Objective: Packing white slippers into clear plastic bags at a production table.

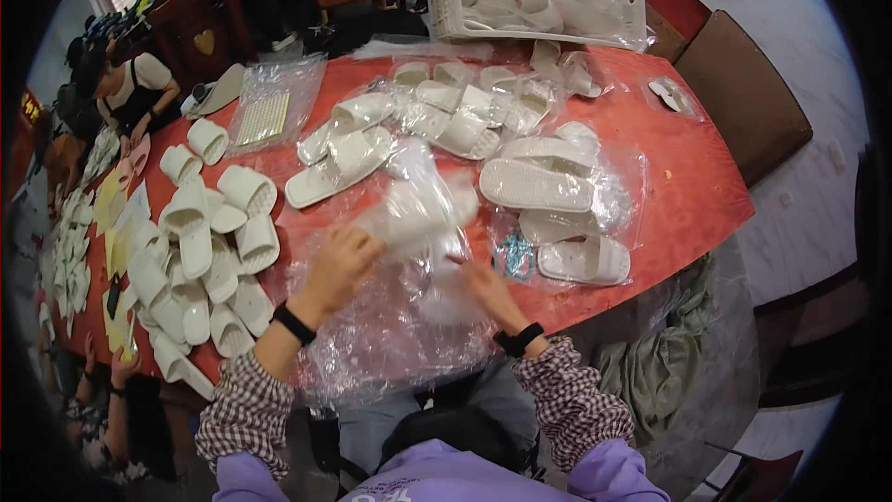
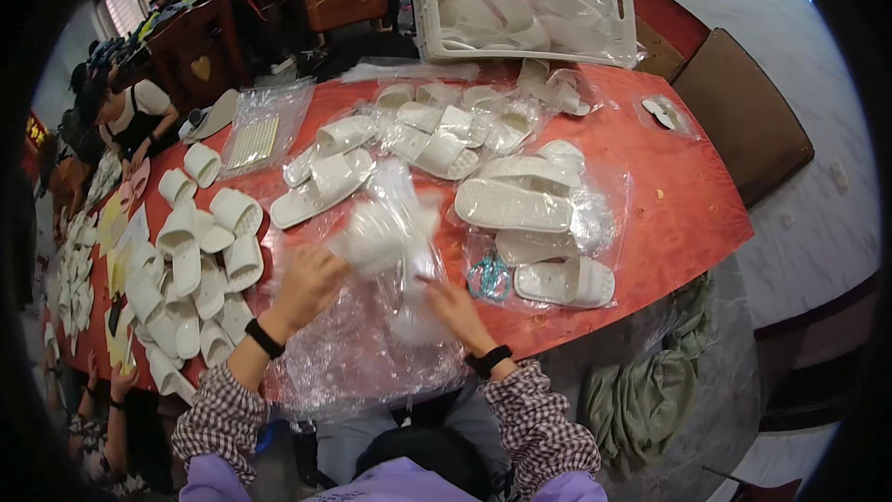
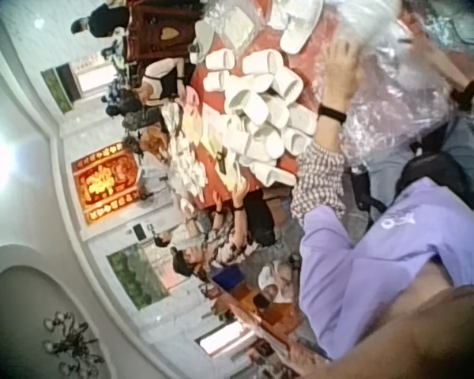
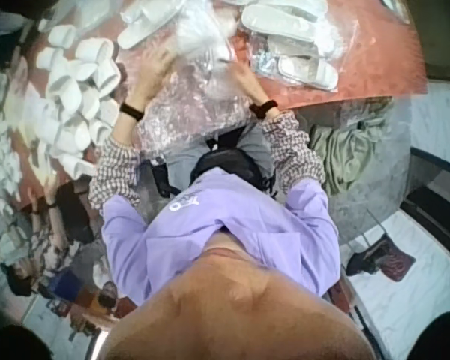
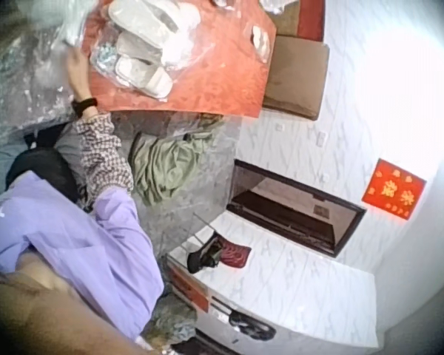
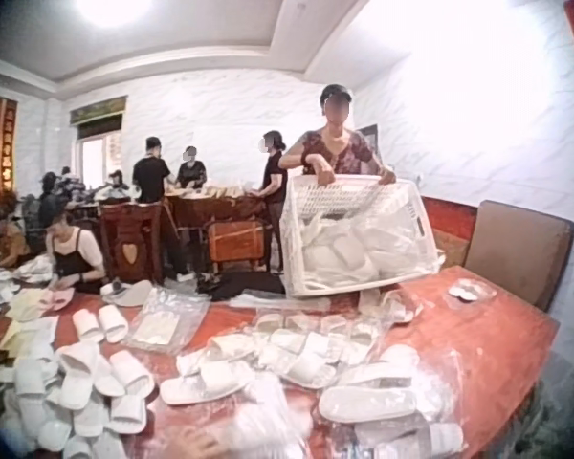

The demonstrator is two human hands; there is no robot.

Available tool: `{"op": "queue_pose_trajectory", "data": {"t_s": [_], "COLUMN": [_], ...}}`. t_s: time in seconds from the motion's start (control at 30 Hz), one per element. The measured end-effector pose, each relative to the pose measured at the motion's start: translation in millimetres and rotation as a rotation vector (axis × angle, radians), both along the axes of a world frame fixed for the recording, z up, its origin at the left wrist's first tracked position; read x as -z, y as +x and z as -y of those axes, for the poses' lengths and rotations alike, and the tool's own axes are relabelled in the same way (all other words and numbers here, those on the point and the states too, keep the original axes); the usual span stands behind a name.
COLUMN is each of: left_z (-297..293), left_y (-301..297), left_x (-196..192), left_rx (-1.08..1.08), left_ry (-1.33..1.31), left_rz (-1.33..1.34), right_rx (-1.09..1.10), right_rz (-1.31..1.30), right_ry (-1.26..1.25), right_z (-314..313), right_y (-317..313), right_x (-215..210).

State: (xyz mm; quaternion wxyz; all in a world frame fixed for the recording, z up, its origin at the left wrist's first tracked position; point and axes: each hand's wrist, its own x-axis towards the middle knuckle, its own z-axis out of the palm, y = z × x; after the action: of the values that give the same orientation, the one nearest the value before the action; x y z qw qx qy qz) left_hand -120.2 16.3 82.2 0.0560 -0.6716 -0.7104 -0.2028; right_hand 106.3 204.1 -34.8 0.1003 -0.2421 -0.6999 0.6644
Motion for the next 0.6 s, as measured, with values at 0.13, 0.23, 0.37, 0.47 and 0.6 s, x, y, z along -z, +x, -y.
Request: {"op": "queue_pose_trajectory", "data": {"t_s": [0.13,0.23,0.37,0.47,0.6], "left_z": [90.8,183.4,335.8,407.9,532.4], "left_y": [79.1,116.4,152.0,191.1,240.8], "left_x": [-10.8,2.0,34.0,19.7,47.0], "left_rx": [-0.036,-0.259,-0.589,-0.849,-0.653], "left_ry": [-0.054,-0.442,-0.888,-1.3,-1.823], "left_rz": [0.277,1.162,0.624,0.724,1.0], "right_rx": [0.466,0.256,0.19,0.067,-0.335], "right_rz": [-0.093,-0.008,-0.077,0.139,0.55], "right_ry": [0.1,0.573,0.274,0.227,0.261], "right_z": [-3.6,-4.9,18.3,10.2,9.0], "right_y": [27.0,69.2,114.6,185.7,280.6], "right_x": [-34.2,-51.8,-94.4,-65.7,-20.0]}}
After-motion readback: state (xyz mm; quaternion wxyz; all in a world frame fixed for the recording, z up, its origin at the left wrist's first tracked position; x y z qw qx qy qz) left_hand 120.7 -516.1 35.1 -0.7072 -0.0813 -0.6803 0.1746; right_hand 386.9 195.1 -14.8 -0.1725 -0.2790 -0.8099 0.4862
